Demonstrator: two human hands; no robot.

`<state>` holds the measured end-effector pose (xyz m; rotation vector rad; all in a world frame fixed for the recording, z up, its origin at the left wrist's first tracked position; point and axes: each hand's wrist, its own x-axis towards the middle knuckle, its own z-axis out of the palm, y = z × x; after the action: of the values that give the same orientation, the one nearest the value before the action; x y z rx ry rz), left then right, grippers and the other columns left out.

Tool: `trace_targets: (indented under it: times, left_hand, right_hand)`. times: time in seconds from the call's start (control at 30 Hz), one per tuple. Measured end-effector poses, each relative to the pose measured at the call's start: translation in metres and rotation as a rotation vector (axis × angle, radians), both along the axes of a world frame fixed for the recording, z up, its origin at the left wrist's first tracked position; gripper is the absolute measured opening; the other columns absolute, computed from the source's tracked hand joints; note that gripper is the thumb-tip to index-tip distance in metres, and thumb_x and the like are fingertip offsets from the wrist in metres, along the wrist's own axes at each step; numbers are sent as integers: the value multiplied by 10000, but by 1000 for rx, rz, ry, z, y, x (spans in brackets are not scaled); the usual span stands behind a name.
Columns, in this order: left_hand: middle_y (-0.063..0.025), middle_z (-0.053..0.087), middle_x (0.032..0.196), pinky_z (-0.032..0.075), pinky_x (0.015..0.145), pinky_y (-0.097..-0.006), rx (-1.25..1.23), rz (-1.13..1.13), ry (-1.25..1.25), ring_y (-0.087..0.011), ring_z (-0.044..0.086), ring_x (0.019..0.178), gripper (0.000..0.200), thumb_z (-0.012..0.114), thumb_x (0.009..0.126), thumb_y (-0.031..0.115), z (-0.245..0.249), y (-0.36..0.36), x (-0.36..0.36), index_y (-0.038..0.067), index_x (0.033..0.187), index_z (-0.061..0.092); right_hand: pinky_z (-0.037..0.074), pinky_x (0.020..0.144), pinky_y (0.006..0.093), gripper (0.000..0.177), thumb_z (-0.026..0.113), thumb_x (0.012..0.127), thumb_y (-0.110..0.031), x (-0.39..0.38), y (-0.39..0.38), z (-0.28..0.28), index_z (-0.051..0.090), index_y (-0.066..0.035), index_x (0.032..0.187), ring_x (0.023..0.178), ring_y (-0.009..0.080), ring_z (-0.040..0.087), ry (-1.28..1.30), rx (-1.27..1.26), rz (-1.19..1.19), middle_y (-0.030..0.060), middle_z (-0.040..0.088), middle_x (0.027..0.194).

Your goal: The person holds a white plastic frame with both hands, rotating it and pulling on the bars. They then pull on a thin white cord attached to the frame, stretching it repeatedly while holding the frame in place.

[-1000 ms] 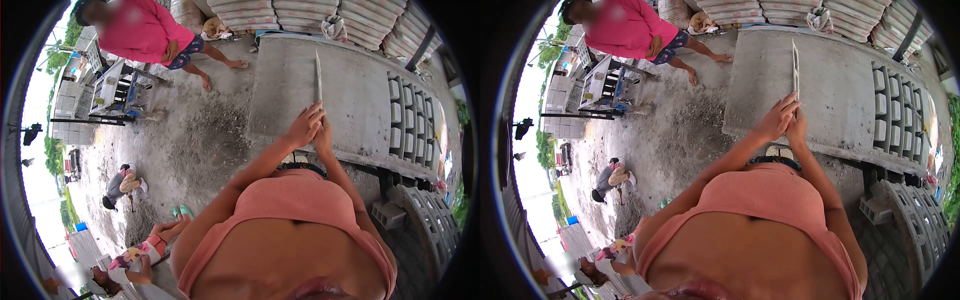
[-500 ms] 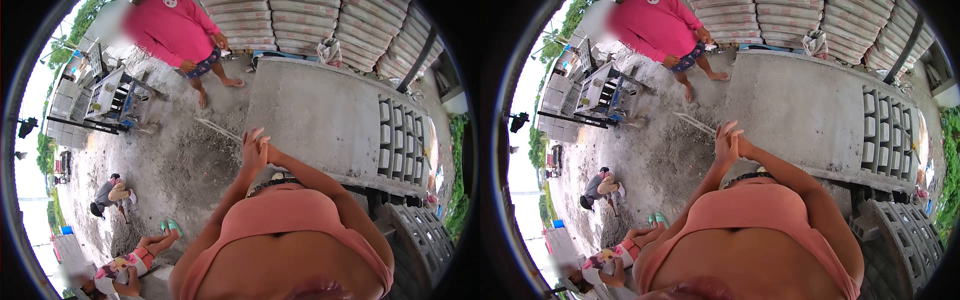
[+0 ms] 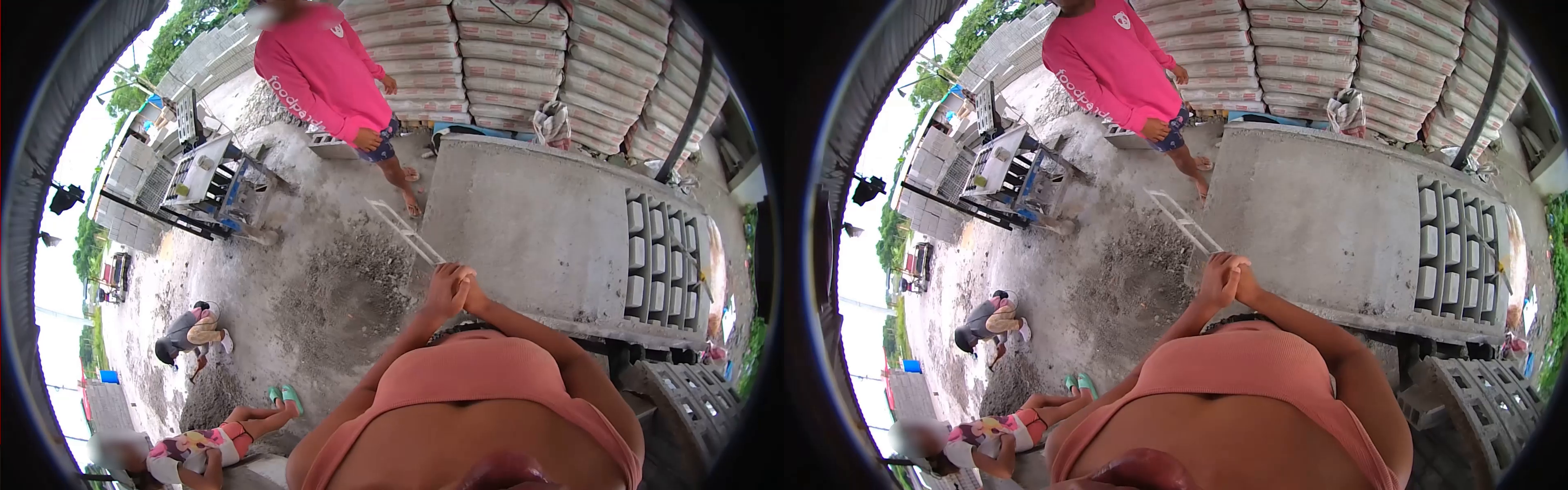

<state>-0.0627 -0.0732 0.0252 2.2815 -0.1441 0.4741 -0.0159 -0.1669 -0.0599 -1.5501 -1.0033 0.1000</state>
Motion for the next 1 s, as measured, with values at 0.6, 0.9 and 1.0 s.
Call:
trace_targets:
  times: [0.6,0.9,1.0]
  left_hand:
    - [-150,580,807,379,809,-425,-113,-464,13,-330,529,807,330,384,880,286,-17,-66,48,33,863,594]
    - [-140,582,806,371,812,-419,-131,-471,6,-321,528,798,362,349,903,310,-15,-63,44,37,856,582]
    - [-136,578,801,362,816,-404,-144,-480,-1,-320,523,787,369,341,905,323,-10,-61,43,40,869,575]
  right_hand:
    - [463,698,402,207,591,708,-124,10,-86,1,595,-40,897,796,279,572,281,-27,-231,125,607,867]
    - [458,738,397,334,612,748,-125,9,-87,-19,554,-13,1058,865,291,560,578,92,-174,151,585,968]
    - [443,725,411,209,572,778,-63,1,-86,10,525,-4,972,848,315,555,88,-280,-230,147,568,974]
